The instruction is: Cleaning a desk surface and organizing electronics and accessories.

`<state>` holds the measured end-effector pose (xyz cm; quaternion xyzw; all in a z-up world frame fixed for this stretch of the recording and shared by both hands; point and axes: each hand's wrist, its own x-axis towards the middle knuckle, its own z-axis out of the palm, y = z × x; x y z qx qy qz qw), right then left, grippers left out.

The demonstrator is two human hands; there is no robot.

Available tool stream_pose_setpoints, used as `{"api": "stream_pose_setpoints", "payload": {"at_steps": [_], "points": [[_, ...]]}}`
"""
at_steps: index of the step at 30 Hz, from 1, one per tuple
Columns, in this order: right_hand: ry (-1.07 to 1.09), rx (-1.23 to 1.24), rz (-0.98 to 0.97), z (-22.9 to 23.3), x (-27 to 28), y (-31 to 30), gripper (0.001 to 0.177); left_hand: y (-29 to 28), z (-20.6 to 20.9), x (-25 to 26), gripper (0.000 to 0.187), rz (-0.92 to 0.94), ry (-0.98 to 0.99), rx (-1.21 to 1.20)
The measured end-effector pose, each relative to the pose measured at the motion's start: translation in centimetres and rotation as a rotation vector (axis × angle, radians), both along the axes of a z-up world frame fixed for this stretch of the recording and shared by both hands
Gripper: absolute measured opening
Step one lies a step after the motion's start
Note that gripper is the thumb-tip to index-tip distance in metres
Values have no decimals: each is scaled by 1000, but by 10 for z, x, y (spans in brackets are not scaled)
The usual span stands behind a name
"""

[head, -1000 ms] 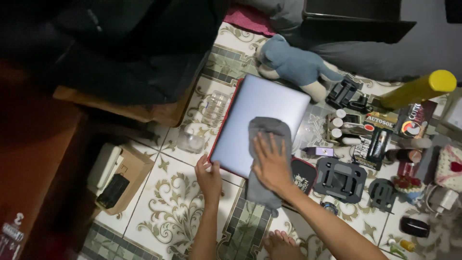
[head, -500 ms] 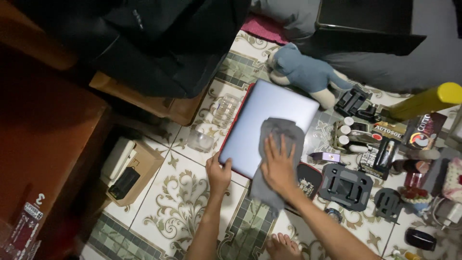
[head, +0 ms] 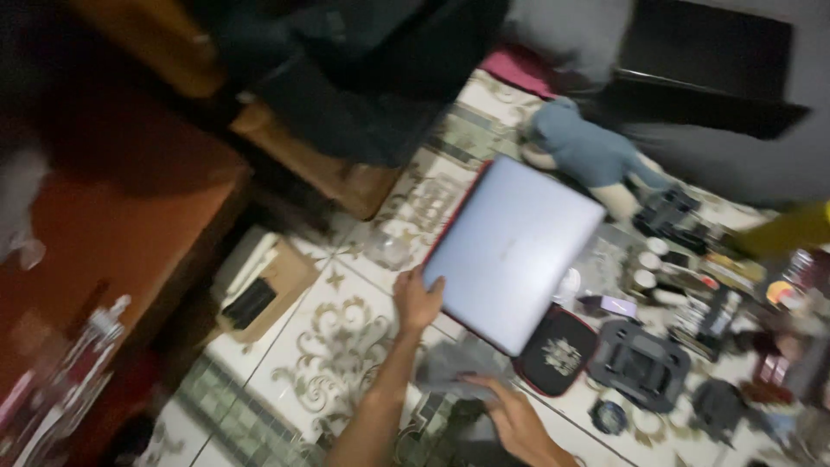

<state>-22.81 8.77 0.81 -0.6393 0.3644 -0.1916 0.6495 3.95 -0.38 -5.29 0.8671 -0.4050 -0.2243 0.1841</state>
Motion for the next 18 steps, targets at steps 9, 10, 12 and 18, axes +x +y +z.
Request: {"api": "stream_pose_setpoints", "payload": {"at_steps": [9,10,12,18], "points": [[126,103,-89,-30,-18,-18,41,-5,4,-9,69,1,-28,-50],[188,66,-152,-20,-13,-25,40,-9,8,-12,70,-10,24,-25],[292,-28,-213,-18,-7,-54,41,-14,11,-10,73,-22,28,5],[422,-376,-477,-33,4,-118,61,-36,0,-15,79,-130,61,25]]}}
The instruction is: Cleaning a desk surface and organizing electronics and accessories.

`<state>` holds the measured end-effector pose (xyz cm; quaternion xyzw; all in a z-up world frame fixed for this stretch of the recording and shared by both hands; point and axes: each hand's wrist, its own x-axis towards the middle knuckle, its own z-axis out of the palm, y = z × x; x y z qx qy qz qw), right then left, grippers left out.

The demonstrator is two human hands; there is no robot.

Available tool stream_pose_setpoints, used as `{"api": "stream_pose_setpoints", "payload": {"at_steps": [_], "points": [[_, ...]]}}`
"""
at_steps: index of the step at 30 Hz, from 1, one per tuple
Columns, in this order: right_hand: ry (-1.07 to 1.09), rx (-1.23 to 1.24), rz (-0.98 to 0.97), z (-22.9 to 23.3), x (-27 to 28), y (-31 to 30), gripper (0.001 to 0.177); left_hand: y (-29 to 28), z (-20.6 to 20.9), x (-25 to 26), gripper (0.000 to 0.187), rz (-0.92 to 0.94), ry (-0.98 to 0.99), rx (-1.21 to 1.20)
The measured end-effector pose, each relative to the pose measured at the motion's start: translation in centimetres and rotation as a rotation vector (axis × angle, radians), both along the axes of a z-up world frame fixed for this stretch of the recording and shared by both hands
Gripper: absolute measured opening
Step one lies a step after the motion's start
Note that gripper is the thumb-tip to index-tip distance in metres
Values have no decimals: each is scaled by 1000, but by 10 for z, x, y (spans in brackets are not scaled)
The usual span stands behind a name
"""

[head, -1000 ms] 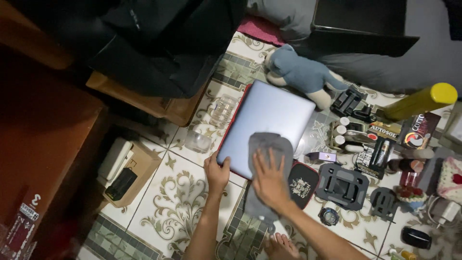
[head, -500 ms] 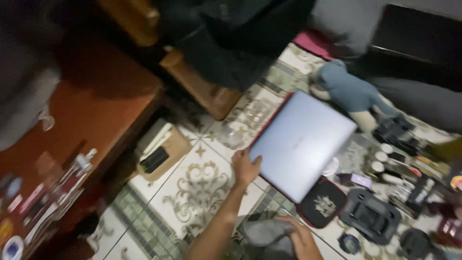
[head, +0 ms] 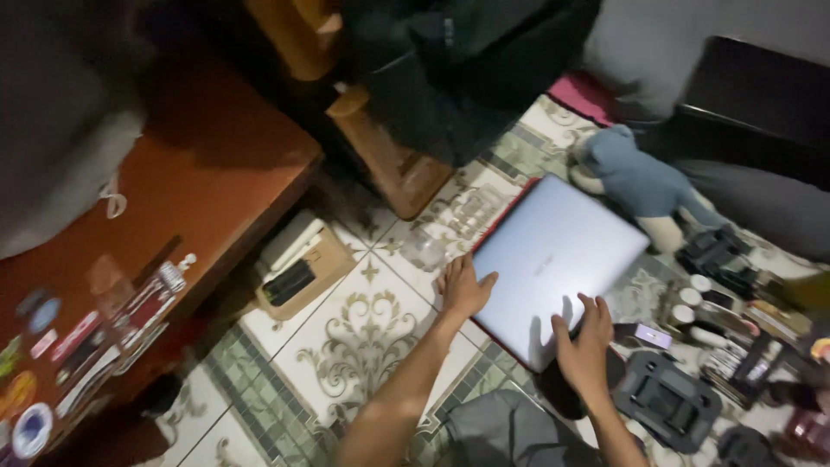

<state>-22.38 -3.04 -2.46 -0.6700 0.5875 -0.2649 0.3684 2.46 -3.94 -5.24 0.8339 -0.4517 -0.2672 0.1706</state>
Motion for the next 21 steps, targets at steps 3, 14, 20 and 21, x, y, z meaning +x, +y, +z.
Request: {"api": "stream_pose_setpoints", "payload": {"at_steps": [3,14,20,21], "points": [[-18,28,-100,-16,-5,-16,70,-11,-4,-5,83,-36,-26,-26],[-362,363,-394,-16,5,-46,76,-37,9,-6,73,3,-124,34],[-499,393,-501,-39,1,-50,77,-53,5,-4,78,86,-158,119],[-526,398,-512,-38,2,-51,77,-56,7,-3,79,123,-137,134]]}}
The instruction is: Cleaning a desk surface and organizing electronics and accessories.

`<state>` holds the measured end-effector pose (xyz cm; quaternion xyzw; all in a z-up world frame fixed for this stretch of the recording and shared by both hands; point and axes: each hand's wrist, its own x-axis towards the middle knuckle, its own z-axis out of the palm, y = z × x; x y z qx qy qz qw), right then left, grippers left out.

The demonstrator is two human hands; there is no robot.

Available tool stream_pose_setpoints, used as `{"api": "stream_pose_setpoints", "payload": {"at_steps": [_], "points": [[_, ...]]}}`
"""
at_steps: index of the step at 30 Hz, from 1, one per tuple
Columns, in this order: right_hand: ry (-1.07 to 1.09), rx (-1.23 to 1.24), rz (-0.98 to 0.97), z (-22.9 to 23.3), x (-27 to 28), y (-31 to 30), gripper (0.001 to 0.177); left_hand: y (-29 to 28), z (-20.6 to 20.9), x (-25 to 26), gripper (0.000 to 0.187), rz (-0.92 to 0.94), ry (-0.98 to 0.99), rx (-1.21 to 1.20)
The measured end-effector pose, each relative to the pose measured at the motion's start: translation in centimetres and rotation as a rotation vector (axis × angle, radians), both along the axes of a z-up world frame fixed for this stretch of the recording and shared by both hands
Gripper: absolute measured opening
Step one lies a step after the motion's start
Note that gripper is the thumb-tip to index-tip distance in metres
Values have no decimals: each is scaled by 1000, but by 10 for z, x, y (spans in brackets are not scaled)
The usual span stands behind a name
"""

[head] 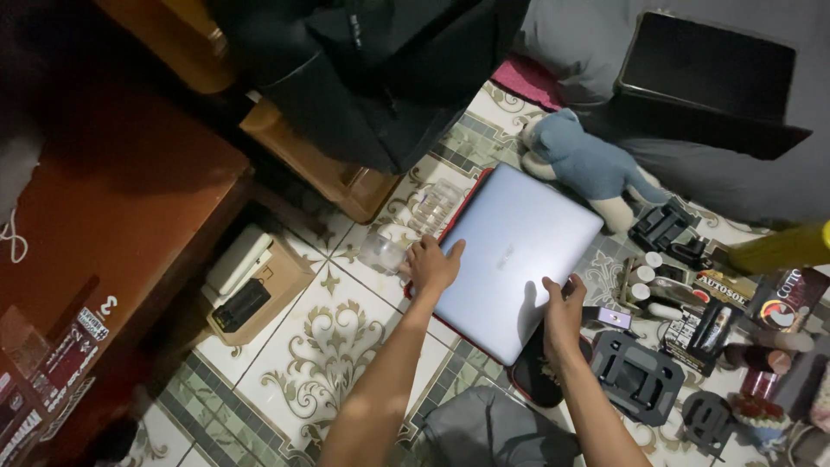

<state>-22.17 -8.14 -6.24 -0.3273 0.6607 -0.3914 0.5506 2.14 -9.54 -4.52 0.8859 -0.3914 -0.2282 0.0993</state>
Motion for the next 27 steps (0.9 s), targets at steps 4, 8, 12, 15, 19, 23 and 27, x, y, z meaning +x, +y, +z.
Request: {"api": "stream_pose_setpoints", "payload": {"at_steps": [4,8,12,15,19,23,27], "points": [[-77,44,-40,25,10,-6,70,-11,6,2,87,49,49,44],[-120,122,-61,21,8,-17,60,-20,2,8,94,5,69,154],[-262,197,-116,-19,-9,-24,54,-25,-14,11,103,-30,114,137],[-359,254,-123,-44,-22,-28,44,-31,-6,16,107,-78,90,120],[-465,167,-153,-63,-25,-32,28,-39,21,22,109,-19,304,189],[-305,191,-168,-74,-23,-34,29,-47,-9,27,114,30,343,164],[-218,29,-115,-81,-17,-29,26,-51,-15,19,120,-94,490,24]]}}
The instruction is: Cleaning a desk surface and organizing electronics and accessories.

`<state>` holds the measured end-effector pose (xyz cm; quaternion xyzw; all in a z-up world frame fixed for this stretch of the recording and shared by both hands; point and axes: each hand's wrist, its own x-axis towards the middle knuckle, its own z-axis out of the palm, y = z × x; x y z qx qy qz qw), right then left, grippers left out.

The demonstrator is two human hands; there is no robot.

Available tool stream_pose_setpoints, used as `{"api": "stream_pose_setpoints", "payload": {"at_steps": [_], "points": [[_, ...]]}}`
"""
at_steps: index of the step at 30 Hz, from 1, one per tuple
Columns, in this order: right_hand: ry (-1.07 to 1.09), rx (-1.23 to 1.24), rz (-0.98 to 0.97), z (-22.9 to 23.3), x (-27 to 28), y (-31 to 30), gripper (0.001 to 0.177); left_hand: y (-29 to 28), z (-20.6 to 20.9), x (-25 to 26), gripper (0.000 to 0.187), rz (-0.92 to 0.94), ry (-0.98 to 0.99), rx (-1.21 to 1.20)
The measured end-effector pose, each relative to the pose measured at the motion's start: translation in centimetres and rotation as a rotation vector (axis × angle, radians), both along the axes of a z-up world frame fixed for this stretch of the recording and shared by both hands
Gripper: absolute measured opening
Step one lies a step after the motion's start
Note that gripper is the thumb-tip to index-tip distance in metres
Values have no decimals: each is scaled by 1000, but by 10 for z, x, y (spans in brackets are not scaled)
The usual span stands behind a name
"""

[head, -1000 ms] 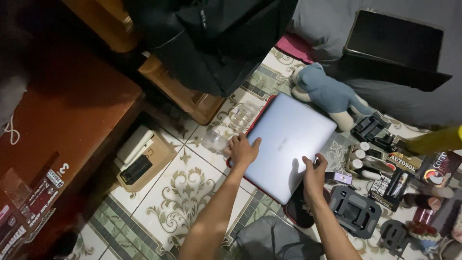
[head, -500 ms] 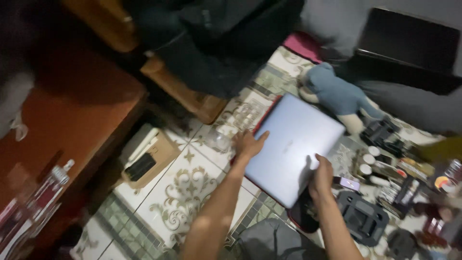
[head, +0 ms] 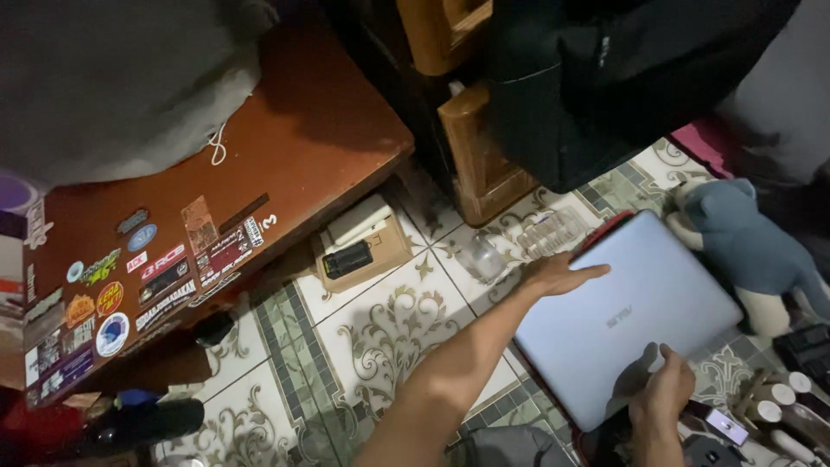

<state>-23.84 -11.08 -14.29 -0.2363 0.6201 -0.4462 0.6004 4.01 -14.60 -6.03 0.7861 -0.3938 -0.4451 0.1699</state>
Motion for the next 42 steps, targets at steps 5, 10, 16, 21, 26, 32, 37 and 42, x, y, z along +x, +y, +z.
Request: {"api": "stream_pose_setpoints", "payload": {"at_steps": [5,10,16,21,26,32,37,42], "points": [[6,90,-43,14,9,-1,29,-6,-18,-14,131,-135,107,-185],[-142,233,-38,56,18,-4,54,2,-15,-30,113,-202,6,-269],[-310,-91,10,76,26,6,72,47,152,-55,88,-141,-22,-187],[-388,-175,-12,111,43,14,86,83,177,-73,69,-145,-219,-396],[-401,17,-156,50,31,22,101,111,249,-86,56,-258,-265,-472],[-591,7,-197,120,60,58,85,132,318,-95,51,-493,-411,-551],[-1040,-346,86,82,88,108,80,169,339,-88,52,-750,-726,-732],[-942,-232,198,227,117,120,68,197,383,-66,51,-786,-796,-792]]}}
